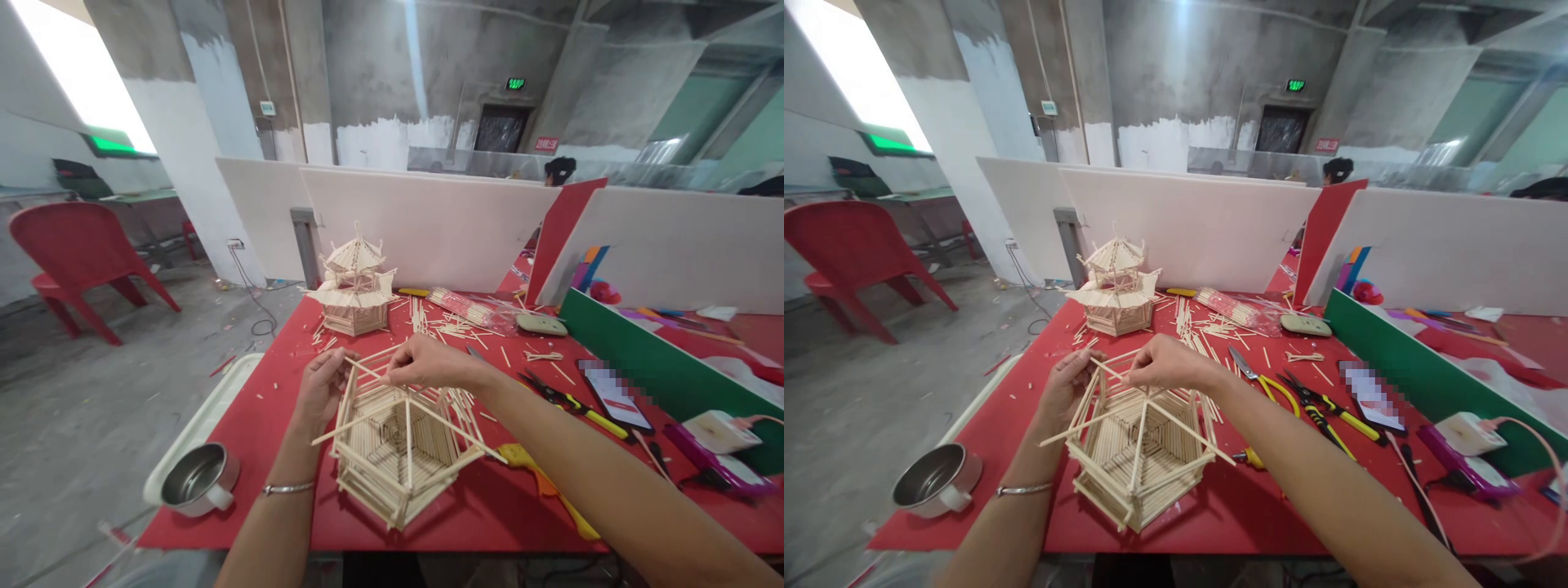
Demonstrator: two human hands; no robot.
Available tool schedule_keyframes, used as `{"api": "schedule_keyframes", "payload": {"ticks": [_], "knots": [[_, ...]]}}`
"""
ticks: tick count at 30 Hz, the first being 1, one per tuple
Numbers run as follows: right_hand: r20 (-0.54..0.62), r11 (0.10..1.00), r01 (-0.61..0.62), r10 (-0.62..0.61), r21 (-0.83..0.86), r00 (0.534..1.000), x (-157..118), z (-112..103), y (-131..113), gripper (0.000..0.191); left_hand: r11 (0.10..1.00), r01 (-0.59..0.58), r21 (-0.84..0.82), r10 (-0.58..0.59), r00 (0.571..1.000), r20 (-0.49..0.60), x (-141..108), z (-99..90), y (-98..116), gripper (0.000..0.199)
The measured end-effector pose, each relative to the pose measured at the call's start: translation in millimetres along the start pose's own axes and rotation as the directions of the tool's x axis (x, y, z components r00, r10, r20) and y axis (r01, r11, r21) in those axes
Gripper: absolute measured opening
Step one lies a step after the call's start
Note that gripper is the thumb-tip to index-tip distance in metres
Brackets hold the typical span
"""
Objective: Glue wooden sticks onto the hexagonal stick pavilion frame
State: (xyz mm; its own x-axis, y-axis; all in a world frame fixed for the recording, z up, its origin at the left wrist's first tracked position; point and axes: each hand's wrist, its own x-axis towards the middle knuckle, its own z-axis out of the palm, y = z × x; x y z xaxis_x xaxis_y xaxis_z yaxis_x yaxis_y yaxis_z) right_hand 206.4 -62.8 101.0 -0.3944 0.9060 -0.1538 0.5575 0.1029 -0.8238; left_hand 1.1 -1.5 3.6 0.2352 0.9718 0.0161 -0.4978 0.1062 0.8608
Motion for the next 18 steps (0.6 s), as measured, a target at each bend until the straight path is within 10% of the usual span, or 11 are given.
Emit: {"api": "schedule_keyframes", "payload": {"ticks": [18], "knots": [[0.001,0.998,0.027,-0.027,-0.060,1.000,-1.1,-0.4,-1.8,0.027,1.000,0.002,0.009,-0.002,1.000,-0.001,0.0,0.3,0.4,0.031]]}}
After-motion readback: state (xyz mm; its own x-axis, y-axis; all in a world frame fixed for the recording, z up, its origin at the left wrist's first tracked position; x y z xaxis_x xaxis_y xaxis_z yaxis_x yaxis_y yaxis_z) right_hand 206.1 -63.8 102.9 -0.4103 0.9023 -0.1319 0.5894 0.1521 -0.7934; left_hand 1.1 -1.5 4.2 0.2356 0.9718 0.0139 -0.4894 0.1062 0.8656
